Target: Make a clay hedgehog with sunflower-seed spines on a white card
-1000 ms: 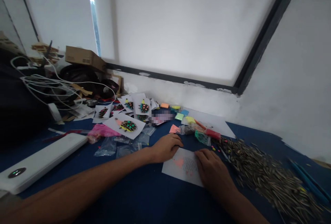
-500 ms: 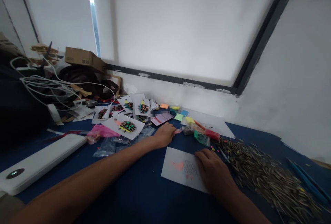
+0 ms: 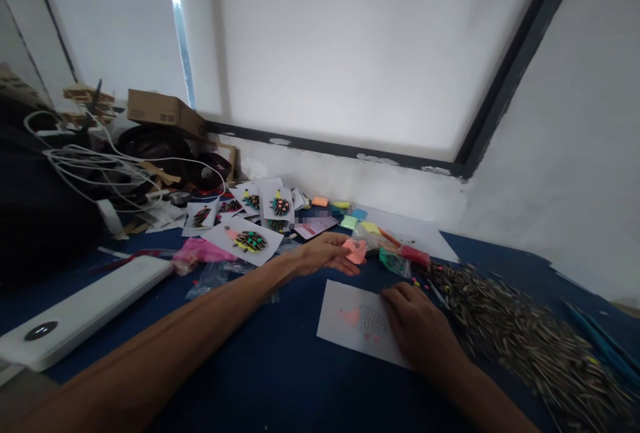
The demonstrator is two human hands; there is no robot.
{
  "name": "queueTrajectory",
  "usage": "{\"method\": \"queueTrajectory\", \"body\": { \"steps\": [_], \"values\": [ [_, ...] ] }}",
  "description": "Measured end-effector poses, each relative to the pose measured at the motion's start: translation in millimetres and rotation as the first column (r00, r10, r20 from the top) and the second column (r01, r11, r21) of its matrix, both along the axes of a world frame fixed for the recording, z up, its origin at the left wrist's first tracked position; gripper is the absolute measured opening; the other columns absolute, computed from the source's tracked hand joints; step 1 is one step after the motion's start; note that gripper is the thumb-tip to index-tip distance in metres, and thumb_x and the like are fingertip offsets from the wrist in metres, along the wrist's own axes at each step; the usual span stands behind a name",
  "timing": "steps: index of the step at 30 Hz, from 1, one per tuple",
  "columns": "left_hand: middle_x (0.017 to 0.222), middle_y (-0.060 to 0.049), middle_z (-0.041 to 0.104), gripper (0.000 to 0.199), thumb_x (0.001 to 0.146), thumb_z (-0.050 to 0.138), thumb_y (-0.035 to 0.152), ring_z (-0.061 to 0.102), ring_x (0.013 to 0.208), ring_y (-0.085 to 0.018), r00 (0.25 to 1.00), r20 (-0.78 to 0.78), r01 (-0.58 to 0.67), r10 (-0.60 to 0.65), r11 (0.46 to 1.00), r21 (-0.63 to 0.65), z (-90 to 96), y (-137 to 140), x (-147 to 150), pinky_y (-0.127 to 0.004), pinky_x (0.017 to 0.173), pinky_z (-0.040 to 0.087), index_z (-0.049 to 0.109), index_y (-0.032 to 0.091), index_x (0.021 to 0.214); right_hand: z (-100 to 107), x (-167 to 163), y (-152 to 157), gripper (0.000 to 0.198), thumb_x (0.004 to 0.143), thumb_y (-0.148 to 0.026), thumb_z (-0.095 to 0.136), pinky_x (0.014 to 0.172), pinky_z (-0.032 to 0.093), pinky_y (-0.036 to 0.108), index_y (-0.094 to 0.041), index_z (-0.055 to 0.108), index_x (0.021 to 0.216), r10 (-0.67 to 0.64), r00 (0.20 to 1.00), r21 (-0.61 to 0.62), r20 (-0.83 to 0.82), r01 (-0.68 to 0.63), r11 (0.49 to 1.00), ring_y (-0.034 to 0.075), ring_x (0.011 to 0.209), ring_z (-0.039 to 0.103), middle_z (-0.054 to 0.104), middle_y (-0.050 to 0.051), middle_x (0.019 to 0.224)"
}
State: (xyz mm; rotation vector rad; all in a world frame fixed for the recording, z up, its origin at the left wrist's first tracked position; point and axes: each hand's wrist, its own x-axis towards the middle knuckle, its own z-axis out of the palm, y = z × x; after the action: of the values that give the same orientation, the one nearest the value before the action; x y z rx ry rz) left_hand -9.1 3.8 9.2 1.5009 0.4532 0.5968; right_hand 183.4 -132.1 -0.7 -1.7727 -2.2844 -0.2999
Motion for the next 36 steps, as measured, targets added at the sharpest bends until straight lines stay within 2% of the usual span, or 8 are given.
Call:
{"method": "queueTrajectory", "body": {
  "steps": [3, 8, 12, 18, 23, 26, 30, 36],
  "values": [
    [0.091, -0.011, 0.069, 0.036, 0.073, 0.073, 0.037, 0.069, 0.073, -0.016, 0.996, 0.084, 0.05, -0.039, 0.99, -0.135, 4.1, -6, 0, -0.029, 0.074, 0.054, 0.056, 0.011, 0.091, 1, 1, 0, 0.028, 0.091, -0.016, 0.042, 0.079, 0.045, 0.032, -0.015, 0.068, 0.101, 0.003, 1.0, 0.0, -0.031, -0.003, 1.0, 0.022, 0.092, 0.06, 0.065, 0.012, 0.101],
    [0.075, -0.008, 0.067, 0.045, 0.071, 0.071, 0.052, 0.064, 0.058, -0.012, 0.997, 0.003, -0.073, 0.073, 0.997, -0.017, 7.1, -16, 3, -0.023, 0.057, 0.051, 0.057, 0.01, 0.075, 0, 1, 1, 0.028, 0.088, -0.018, 0.042, 0.078, 0.045, 0.033, -0.017, 0.069, 0.097, 0.012, 0.991, 0.005, -0.13, -0.011, 1.0, 0.023, 0.091, 0.06, 0.066, 0.011, 0.098],
    [0.068, -0.005, 0.065, 0.044, 0.073, 0.069, 0.052, 0.065, 0.057, -0.013, 0.996, -0.077, -0.044, 0.047, 0.998, 0.036, 7.8, -20, 3, -0.022, 0.054, 0.05, 0.056, 0.011, 0.071, 3, 3, 1, 0.028, 0.087, -0.022, 0.043, 0.081, 0.045, 0.034, -0.018, 0.069, 0.097, 0.01, 0.961, 0.029, -0.276, -0.002, 1.0, 0.023, 0.092, 0.061, 0.068, 0.011, 0.098],
    [0.075, -0.008, 0.068, 0.039, 0.079, 0.065, 0.048, 0.065, 0.057, -0.013, 0.985, -0.156, 0.093, -0.076, 0.991, 0.1, 13.3, -27, 3, -0.024, 0.055, 0.05, 0.06, 0.01, 0.079, 14, 8, 3, 0.04, 0.091, -0.041, 0.036, 0.082, 0.047, 0.036, -0.018, 0.066, 0.104, -0.051, 0.82, 0.035, -0.57, 0.087, 0.996, 0.024, 0.095, 0.064, 0.07, 0.01, 0.103],
    [0.073, -0.007, 0.069, 0.037, 0.08, 0.064, 0.048, 0.064, 0.057, -0.012, 0.962, -0.229, 0.192, -0.15, 0.965, 0.177, 15.6, -34, 8, -0.022, 0.056, 0.049, 0.062, 0.011, 0.08, 18, 3, 4, 0.042, 0.087, -0.05, 0.041, 0.064, 0.049, 0.029, -0.019, 0.065, 0.074, -0.04, 0.689, -0.08, -0.724, -0.026, 0.996, 0.019, 0.069, 0.063, 0.068, 0.005, 0.072],
    [0.075, -0.005, 0.068, 0.039, 0.074, 0.07, 0.048, 0.064, 0.059, -0.012, 0.968, -0.201, 0.182, -0.149, 0.97, 0.159, 16.8, -35, 8, -0.023, 0.057, 0.05, 0.063, 0.012, 0.086, 21, 1, 4, 0.039, 0.082, -0.052, 0.048, 0.058, 0.048, 0.026, -0.019, 0.062, 0.067, -0.042, 0.626, -0.119, -0.779, -0.082, 0.989, 0.016, 0.061, 0.059, 0.062, 0.002, 0.061],
    [0.074, -0.004, 0.068, 0.046, 0.064, 0.079, 0.044, 0.064, 0.061, -0.013, 0.981, -0.134, 0.152, -0.14, 0.985, 0.08, 19.8, -30, 2, -0.026, 0.06, 0.051, 0.06, 0.012, 0.092, 26, 4, 5, 0.037, 0.077, -0.054, 0.054, 0.058, 0.046, 0.025, -0.02, 0.059, 0.064, -0.073, 0.565, -0.124, -0.822, -0.052, 0.991, 0.014, 0.06, 0.055, 0.058, 0.0, 0.06],
    [0.067, -0.005, 0.066, 0.035, 0.071, 0.074, 0.04, 0.065, 0.06, -0.014, 0.987, -0.144, 0.089, -0.068, 0.985, 0.15, 21.9, -26, -1, -0.027, 0.057, 0.051, 0.062, 0.01, 0.084, 28, 0, 3, 0.04, 0.078, -0.057, 0.051, 0.057, 0.047, 0.025, -0.02, 0.056, 0.062, -0.106, 0.512, -0.145, -0.852, -0.036, 0.989, 0.014, 0.06, 0.054, 0.056, 0.0, 0.061]
  ]
}}
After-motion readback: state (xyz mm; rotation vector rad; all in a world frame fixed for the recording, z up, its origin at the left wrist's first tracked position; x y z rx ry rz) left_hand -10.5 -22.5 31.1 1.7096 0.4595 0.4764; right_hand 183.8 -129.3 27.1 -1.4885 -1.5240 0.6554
